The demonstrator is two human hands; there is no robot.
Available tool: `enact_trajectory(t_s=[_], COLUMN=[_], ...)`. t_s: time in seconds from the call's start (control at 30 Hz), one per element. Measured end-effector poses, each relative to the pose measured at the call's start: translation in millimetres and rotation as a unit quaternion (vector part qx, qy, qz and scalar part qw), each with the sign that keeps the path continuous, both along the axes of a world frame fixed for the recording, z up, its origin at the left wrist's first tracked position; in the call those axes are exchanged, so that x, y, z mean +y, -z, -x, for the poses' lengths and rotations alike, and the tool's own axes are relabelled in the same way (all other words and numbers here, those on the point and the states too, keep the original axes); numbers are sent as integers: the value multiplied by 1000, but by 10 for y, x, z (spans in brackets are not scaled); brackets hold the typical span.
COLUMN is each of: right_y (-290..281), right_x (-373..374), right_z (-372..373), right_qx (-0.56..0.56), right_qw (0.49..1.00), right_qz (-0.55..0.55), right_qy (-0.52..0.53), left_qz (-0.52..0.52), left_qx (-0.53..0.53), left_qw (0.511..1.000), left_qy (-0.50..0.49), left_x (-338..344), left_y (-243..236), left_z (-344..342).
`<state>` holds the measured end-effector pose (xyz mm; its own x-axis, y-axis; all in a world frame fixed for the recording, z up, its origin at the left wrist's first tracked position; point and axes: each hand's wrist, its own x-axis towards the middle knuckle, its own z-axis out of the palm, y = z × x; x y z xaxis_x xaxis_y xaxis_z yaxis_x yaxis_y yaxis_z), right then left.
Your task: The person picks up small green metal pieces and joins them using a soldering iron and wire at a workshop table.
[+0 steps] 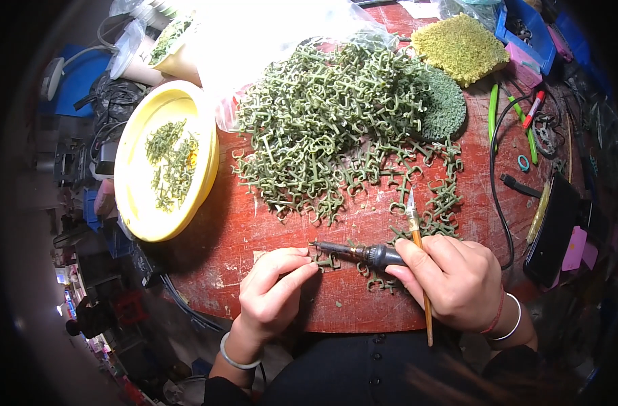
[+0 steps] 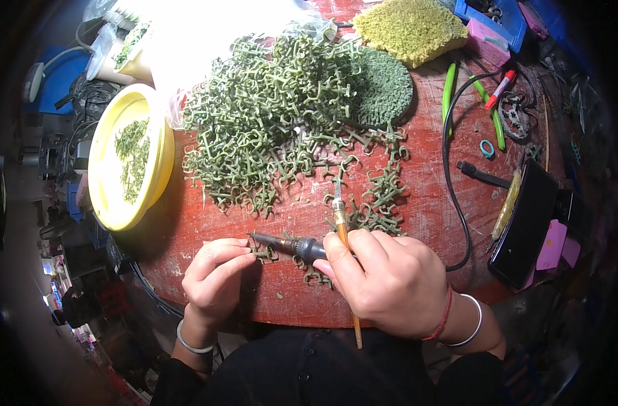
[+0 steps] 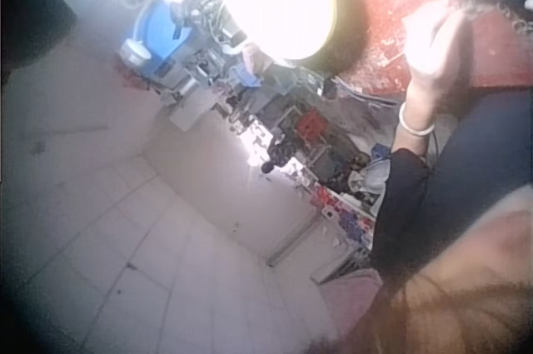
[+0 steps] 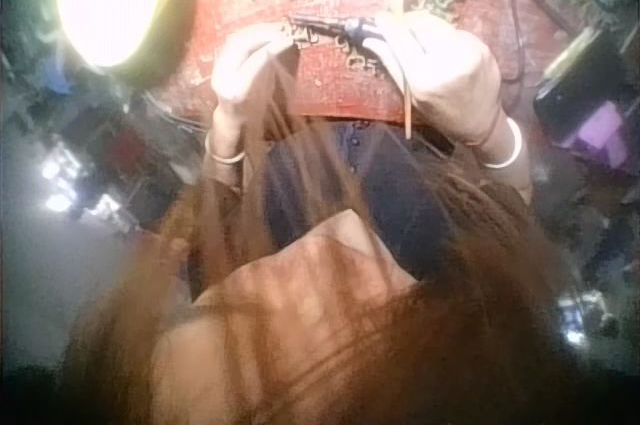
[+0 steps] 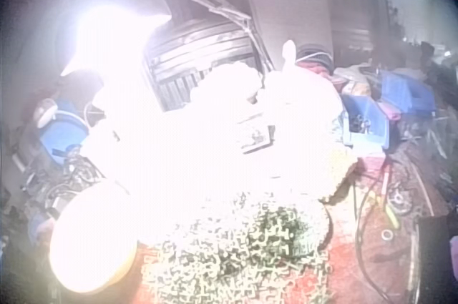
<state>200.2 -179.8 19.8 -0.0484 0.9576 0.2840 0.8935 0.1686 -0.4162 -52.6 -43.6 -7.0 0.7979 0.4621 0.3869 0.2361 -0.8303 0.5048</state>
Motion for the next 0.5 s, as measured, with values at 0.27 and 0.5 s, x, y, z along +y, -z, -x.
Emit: enact_trajectory(t_s=[0.27,0.5], right_y=[23,-12], right_x=[-14,67], right_z=[-27,-10], right_qx=[-1,12], right_qw=[1000,998], right_qz=[10,-54], right_qy=[-2,15], left_qz=[4,1], left_qx=[2,-5], left_qw=[1000,1000], left_qy=[-4,4], left_x=[-26,51], left_y=[33,-23], left_z=[-23,17])
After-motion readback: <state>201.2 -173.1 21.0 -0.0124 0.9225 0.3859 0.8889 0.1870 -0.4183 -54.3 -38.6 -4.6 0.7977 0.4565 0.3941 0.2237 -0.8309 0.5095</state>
